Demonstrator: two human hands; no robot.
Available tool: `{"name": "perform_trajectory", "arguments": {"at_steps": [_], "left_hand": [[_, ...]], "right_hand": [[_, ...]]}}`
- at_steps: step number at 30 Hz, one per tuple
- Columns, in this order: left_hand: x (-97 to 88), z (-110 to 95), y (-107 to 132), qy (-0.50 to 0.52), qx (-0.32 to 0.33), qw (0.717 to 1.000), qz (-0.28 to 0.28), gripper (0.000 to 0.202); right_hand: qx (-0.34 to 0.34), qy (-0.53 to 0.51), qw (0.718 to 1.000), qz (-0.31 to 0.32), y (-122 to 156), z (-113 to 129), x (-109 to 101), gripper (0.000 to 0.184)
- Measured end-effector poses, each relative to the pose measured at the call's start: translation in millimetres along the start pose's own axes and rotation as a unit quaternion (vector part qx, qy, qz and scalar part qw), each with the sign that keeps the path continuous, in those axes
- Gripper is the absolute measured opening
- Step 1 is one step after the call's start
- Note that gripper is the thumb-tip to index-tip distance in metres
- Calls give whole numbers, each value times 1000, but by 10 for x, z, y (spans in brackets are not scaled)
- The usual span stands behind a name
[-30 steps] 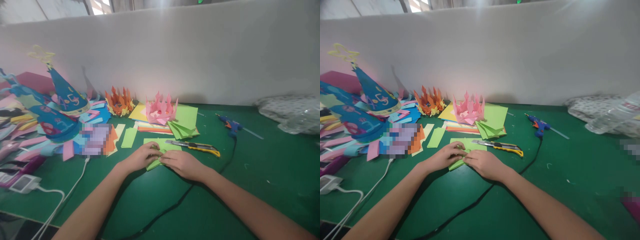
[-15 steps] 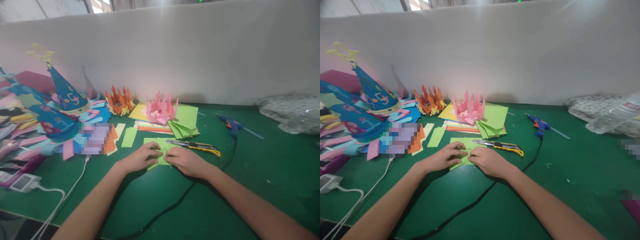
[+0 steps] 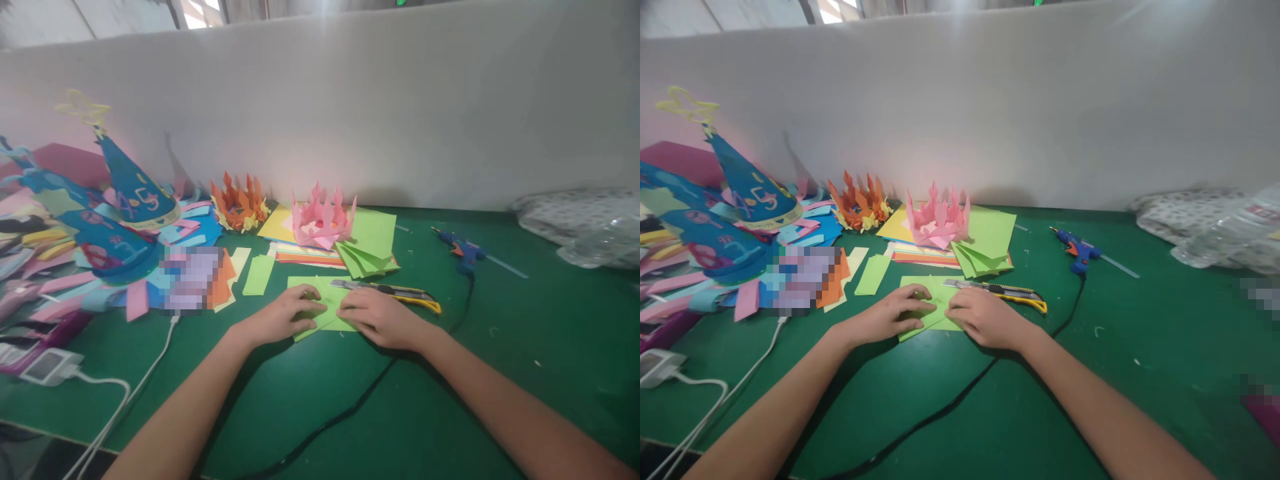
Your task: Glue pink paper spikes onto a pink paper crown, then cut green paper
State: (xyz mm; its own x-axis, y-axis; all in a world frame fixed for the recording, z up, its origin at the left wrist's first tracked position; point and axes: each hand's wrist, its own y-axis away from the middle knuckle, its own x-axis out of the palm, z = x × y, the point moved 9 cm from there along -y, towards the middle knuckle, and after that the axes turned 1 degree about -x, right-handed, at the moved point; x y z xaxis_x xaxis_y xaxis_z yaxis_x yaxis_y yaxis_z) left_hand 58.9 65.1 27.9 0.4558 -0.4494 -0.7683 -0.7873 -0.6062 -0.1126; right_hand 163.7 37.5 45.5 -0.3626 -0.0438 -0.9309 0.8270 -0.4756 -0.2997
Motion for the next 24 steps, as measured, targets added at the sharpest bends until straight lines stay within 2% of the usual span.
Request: {"name": "perform_trajectory", "arguments": {"at_steps": [5, 18, 24], "left_hand": [[6, -2, 5, -4, 3, 1000, 0, 36], [28, 33, 16, -23, -16, 999, 14, 37], [40, 34, 6, -27, -12, 999, 16, 36]], "right_hand": [[-17, 27, 999, 10, -23, 68, 56, 31], [15, -42, 999, 11, -1, 8, 53, 30], [-6, -3, 1000, 13, -35, 93, 38, 29]]}}
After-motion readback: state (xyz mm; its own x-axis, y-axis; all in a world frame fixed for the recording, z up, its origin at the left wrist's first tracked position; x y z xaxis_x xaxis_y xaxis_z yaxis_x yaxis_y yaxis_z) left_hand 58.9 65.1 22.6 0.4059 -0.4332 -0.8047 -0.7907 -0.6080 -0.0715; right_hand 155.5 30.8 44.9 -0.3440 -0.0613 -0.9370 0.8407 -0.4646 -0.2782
